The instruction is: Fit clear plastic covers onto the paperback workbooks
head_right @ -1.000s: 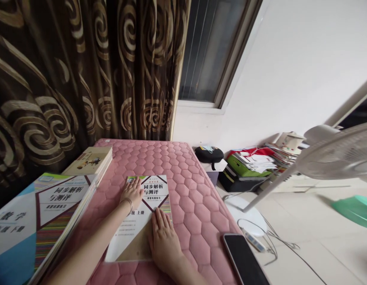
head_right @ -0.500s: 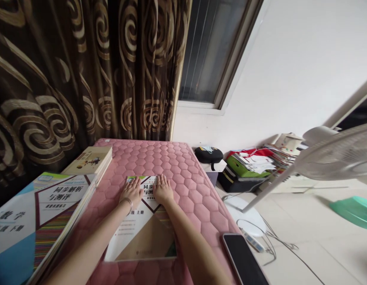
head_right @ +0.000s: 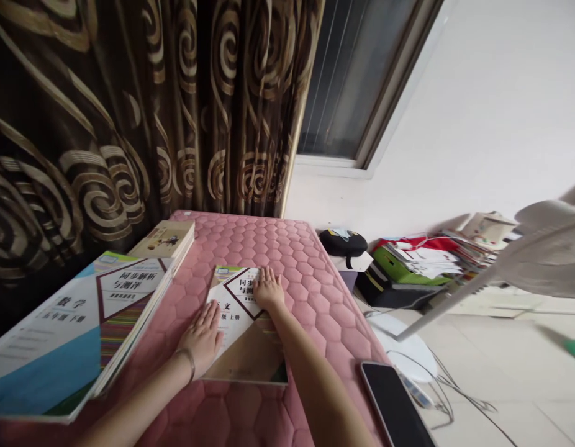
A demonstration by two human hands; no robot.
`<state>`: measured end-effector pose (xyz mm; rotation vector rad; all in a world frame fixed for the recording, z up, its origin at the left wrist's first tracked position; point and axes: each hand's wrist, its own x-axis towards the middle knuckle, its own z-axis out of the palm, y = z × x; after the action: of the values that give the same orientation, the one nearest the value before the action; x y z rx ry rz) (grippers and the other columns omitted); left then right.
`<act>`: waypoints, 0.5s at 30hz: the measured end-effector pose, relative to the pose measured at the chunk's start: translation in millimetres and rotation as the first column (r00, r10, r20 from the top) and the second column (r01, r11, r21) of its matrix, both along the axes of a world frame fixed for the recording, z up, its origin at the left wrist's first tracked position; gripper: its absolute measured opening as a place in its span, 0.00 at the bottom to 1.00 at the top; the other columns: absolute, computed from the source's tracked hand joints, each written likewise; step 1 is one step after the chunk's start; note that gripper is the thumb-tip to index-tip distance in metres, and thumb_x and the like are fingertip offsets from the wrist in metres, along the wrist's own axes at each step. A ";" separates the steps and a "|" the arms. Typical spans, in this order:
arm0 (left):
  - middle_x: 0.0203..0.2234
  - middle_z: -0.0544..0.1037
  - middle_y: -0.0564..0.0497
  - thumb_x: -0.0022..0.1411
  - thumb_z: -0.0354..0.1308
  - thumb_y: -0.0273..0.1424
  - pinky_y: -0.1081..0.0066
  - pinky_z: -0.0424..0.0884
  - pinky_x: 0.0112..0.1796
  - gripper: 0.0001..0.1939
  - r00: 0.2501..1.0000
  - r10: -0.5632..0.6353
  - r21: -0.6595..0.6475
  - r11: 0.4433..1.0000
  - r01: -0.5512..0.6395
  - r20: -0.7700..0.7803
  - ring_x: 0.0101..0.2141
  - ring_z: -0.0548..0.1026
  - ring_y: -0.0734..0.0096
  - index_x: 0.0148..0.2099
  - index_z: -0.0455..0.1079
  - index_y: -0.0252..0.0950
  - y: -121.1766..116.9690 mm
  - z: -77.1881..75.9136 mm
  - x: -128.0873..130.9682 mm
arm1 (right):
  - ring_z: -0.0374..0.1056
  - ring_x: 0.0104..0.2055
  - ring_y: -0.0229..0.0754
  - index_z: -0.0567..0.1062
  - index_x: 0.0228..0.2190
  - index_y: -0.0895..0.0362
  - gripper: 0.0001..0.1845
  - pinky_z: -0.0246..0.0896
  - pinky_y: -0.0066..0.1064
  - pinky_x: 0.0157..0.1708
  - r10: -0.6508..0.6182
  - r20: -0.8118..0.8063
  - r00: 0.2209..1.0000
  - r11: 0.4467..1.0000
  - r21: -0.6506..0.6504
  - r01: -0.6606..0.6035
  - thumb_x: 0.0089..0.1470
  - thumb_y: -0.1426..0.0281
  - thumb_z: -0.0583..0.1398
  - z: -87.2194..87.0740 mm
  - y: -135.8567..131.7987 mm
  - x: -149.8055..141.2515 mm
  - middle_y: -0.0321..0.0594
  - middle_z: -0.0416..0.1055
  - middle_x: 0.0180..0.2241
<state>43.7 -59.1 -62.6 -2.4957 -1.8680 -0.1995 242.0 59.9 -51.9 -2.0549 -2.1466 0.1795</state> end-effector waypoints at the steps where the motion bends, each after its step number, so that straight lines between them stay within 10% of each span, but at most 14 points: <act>1: 0.65 0.52 0.40 0.62 0.43 0.34 0.59 0.53 0.62 0.32 1.000 -0.003 0.025 1.000 0.003 0.002 0.64 0.52 0.59 0.66 0.54 0.26 -12.6 -3.2 -9.9 | 0.33 0.69 0.46 0.48 0.64 0.68 0.34 0.27 0.46 0.65 0.001 0.009 1.000 1.000 -0.002 -0.001 0.64 0.61 0.39 0.3 0.4 0.5 0.50 0.37 0.67; 7: 0.65 0.55 0.46 0.62 0.40 0.29 0.58 0.58 0.60 0.30 1.000 -0.005 0.102 0.995 0.002 0.026 0.62 0.58 0.62 0.66 0.54 0.31 -52.8 -12.7 -36.0 | 0.34 0.68 0.57 0.52 0.63 0.70 0.33 0.26 0.56 0.63 0.052 0.083 0.995 0.998 0.030 -0.054 0.63 0.63 0.41 14.5 -8.2 -10.3 0.58 0.39 0.66; 15: 0.64 0.58 0.45 0.62 0.42 0.29 0.59 0.58 0.59 0.29 0.998 0.006 0.154 0.988 -0.016 0.068 0.62 0.59 0.61 0.65 0.57 0.33 -48.8 -22.1 -33.8 | 0.28 0.69 0.51 0.44 0.65 0.64 0.46 0.27 0.51 0.65 0.501 -0.012 0.866 0.865 -0.039 -0.501 0.56 0.48 0.49 12.0 -52.8 -85.1 0.49 0.32 0.68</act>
<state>9.9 -107.9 -84.7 -2.4041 -1.8124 -0.4172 156.9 7.0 -39.9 -1.4600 -2.6521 0.2870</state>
